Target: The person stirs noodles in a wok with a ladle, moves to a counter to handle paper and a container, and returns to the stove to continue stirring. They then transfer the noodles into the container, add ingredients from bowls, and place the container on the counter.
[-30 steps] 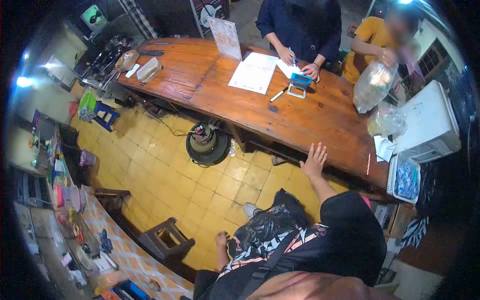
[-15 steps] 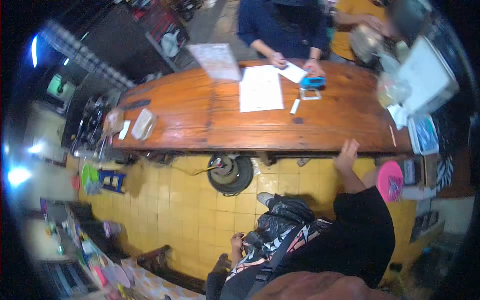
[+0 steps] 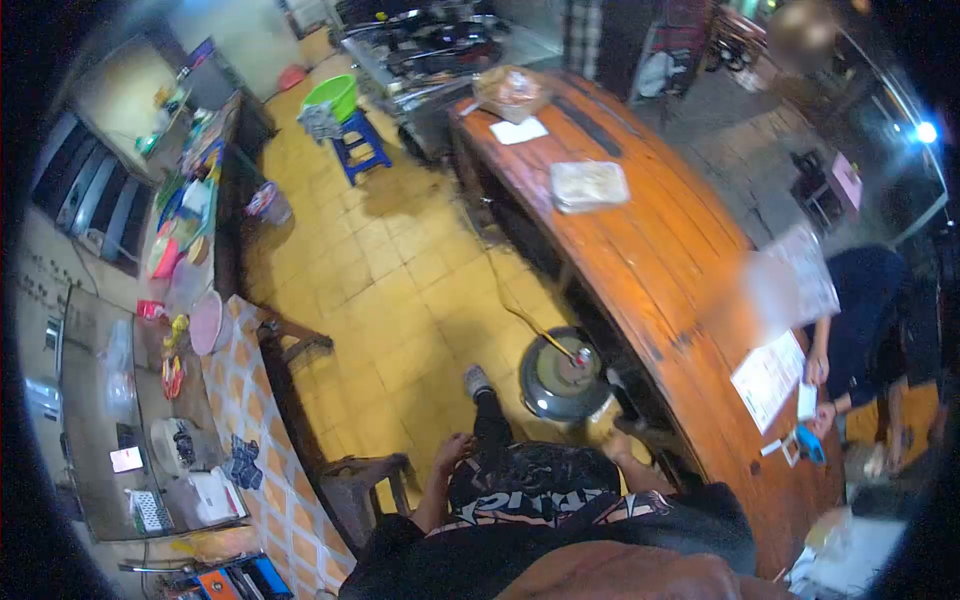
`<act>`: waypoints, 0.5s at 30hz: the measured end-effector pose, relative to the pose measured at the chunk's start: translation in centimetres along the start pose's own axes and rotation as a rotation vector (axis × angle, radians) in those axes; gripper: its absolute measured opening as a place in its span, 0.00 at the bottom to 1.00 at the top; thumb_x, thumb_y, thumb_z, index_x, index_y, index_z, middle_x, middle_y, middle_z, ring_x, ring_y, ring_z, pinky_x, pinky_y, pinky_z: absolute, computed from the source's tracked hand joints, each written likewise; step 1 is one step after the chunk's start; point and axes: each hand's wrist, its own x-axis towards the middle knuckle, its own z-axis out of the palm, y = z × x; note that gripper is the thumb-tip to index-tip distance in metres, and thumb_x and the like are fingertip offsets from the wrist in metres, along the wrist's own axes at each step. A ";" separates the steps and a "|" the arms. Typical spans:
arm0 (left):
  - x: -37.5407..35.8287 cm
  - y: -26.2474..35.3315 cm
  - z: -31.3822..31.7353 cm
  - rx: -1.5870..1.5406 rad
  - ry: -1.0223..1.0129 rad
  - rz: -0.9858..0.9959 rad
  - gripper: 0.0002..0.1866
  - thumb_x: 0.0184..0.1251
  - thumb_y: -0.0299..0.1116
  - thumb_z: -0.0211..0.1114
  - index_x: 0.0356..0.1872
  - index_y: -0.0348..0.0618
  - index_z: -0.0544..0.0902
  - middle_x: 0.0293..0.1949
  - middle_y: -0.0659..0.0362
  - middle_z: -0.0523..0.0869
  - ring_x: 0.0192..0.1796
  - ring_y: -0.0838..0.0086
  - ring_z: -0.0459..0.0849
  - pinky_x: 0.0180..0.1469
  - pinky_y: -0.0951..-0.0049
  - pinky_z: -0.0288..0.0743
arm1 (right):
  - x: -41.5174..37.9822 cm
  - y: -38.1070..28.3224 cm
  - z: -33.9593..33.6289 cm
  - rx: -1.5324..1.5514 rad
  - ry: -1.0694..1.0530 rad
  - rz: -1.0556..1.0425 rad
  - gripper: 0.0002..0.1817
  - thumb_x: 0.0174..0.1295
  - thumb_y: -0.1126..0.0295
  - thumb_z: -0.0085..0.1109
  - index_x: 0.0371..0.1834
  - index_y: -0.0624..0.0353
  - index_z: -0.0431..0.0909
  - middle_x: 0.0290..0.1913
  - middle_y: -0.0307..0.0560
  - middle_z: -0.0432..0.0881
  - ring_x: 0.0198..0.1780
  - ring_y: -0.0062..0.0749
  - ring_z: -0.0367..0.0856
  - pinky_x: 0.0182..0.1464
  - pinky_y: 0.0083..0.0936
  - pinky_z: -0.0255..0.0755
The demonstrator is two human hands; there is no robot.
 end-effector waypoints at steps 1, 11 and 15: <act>1.5 2.1 -1.9 -0.384 0.070 -0.101 0.09 0.65 0.33 0.60 0.38 0.36 0.79 0.29 0.58 0.81 0.31 0.74 0.80 0.32 0.73 0.75 | 4.5 -5.2 -2.0 0.099 0.030 -0.061 0.19 0.52 0.58 0.56 0.42 0.58 0.81 0.43 0.61 0.81 0.47 0.49 0.79 0.49 0.43 0.72; 15.9 16.0 -27.8 -0.409 0.347 0.053 0.09 0.60 0.32 0.67 0.25 0.40 0.81 0.20 0.65 0.78 0.24 0.82 0.75 0.30 0.80 0.70 | 30.0 -33.6 -8.6 0.374 0.126 -0.208 0.22 0.49 0.71 0.61 0.52 0.56 0.78 0.48 0.60 0.80 0.44 0.50 0.82 0.47 0.34 0.76; 25.1 16.5 -36.8 -0.443 0.390 0.223 0.09 0.60 0.34 0.67 0.27 0.40 0.81 0.22 0.66 0.78 0.25 0.83 0.72 0.29 0.81 0.67 | 34.5 -39.4 -12.4 0.301 0.265 -0.258 0.21 0.50 0.69 0.61 0.49 0.60 0.78 0.41 0.57 0.83 0.42 0.46 0.83 0.45 0.33 0.77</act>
